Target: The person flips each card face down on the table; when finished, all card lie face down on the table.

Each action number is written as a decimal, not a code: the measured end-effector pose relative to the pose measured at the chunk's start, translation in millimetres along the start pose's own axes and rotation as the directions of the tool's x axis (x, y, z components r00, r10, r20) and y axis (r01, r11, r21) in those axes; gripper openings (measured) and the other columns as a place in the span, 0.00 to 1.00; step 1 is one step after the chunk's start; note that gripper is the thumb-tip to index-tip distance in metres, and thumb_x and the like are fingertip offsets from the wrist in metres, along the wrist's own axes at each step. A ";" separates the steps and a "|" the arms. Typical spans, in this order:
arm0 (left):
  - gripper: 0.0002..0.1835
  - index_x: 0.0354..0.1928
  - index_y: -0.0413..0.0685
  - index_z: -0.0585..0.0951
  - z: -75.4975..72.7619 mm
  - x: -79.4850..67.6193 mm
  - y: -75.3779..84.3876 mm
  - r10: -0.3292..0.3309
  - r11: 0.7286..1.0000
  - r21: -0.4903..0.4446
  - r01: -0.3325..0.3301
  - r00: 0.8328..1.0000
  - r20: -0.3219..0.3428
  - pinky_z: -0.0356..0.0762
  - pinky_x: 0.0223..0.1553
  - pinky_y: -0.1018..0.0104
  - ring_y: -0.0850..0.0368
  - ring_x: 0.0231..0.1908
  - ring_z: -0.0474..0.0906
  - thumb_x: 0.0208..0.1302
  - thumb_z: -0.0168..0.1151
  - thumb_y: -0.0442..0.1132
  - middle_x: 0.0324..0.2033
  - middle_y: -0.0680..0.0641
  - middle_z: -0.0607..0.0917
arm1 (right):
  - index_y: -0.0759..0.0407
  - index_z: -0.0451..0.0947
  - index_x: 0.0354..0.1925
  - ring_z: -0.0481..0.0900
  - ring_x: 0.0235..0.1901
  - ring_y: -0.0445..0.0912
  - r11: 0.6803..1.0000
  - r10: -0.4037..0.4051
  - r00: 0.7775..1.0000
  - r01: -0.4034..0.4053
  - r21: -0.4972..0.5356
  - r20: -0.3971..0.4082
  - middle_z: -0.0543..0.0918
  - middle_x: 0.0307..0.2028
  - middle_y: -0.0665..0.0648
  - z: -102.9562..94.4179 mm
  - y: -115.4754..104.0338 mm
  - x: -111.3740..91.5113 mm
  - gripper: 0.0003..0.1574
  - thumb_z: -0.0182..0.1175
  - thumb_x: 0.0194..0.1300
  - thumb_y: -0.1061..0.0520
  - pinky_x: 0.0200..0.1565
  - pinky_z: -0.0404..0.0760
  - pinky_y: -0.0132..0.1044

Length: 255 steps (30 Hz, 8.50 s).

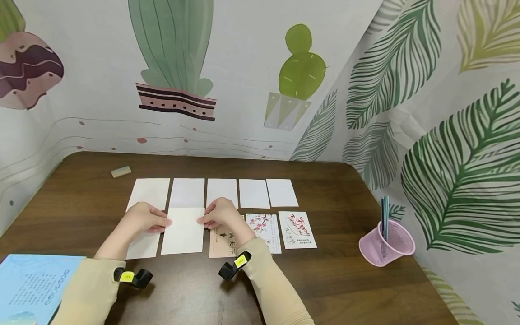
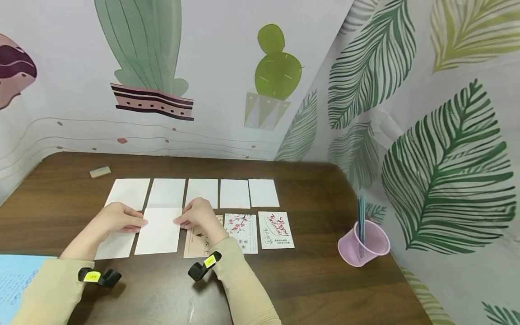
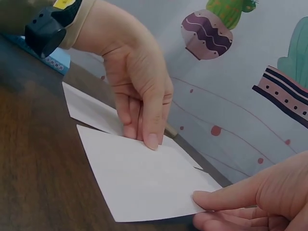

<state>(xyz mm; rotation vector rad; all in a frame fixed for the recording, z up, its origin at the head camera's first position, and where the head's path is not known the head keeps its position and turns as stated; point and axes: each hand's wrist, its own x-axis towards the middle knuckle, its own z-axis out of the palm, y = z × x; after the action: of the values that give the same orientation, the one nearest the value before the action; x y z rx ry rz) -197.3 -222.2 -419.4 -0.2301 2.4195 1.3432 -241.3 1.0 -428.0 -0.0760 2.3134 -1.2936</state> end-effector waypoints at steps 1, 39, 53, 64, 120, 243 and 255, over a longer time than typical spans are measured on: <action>0.18 0.43 0.24 0.81 0.0 -0.3 0.5 -0.010 1.000 0.008 0.010 1.000 -0.005 0.85 0.30 0.69 0.63 0.24 0.83 0.56 0.71 0.34 0.24 0.48 0.86 | 0.64 0.79 0.32 0.79 0.16 0.40 1.000 0.001 1.000 -0.002 -0.006 -0.009 0.83 0.20 0.57 0.6 0.2 -0.3 0.11 0.73 0.54 0.63 0.24 0.84 0.30; 0.17 0.37 0.31 0.85 -0.6 -1.9 6.4 -0.008 0.992 0.123 0.014 0.999 -0.047 0.81 0.27 0.71 0.64 0.21 0.82 0.54 0.74 0.40 0.18 0.53 0.85 | 0.61 0.79 0.21 0.77 0.12 0.38 0.993 -0.011 0.996 0.001 -0.122 -0.085 0.81 0.14 0.53 3.5 -1.0 -3.9 0.13 0.76 0.50 0.60 0.20 0.80 0.26; 0.22 0.52 0.29 0.78 29.2 2.4 12.6 0.220 0.974 0.045 -0.222 0.974 0.046 0.85 0.43 0.57 0.53 0.38 0.85 0.65 0.64 0.42 0.41 0.36 0.87 | 0.62 0.81 0.32 0.82 0.19 0.42 0.983 -0.114 0.990 0.099 -0.156 -0.087 0.83 0.20 0.53 -21.9 -3.8 -10.6 0.13 0.74 0.53 0.56 0.25 0.82 0.30; 0.20 0.54 0.31 0.78 64.4 7.0 29.8 0.284 0.959 -0.042 -0.282 0.958 0.049 0.84 0.47 0.57 0.50 0.43 0.85 0.69 0.59 0.40 0.46 0.35 0.85 | 0.61 0.81 0.44 0.81 0.36 0.45 0.934 -0.232 0.971 0.206 -0.291 -0.057 0.85 0.36 0.55 -63.6 21.3 -14.4 0.21 0.74 0.51 0.59 0.40 0.80 0.34; 0.24 0.50 0.32 0.79 92.4 21.7 50.4 0.367 0.914 0.146 -0.378 0.925 0.093 0.78 0.40 0.61 0.51 0.40 0.77 0.51 0.73 0.34 0.39 0.41 0.83 | 0.56 0.82 0.49 0.73 0.41 0.43 0.834 -0.257 0.962 0.268 -0.482 0.090 0.80 0.42 0.53 -68.6 41.7 -15.8 0.31 0.79 0.43 0.62 0.46 0.75 0.32; 0.29 0.66 0.36 0.70 58.2 8.9 62.8 0.295 0.897 -0.314 -0.311 0.950 -0.100 0.73 0.59 0.64 0.72 0.46 0.77 0.68 0.62 0.44 0.58 0.36 0.79 | 0.69 0.75 0.33 0.80 0.28 0.39 0.904 -0.240 0.967 0.253 0.344 -0.081 0.78 0.27 0.51 -100.3 40.1 -16.3 0.04 0.59 0.65 0.67 0.38 0.86 0.33; 0.28 0.62 0.26 0.70 64.8 21.8 52.8 0.253 0.890 -0.389 -0.239 0.967 -0.015 0.82 0.40 0.77 0.71 0.34 0.81 0.67 0.62 0.39 0.43 0.49 0.86 | 0.61 0.71 0.29 0.78 0.27 0.37 0.934 -0.238 0.963 0.192 0.303 0.123 0.75 0.18 0.45 -99.4 46.9 -16.3 0.09 0.58 0.66 0.68 0.38 0.85 0.31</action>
<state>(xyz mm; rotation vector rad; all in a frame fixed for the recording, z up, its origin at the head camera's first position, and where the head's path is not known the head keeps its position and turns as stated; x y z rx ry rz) -218.8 -138.6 -417.5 0.0059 2.1846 1.9224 -261.8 109.6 -416.7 -0.3320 2.0036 -1.6591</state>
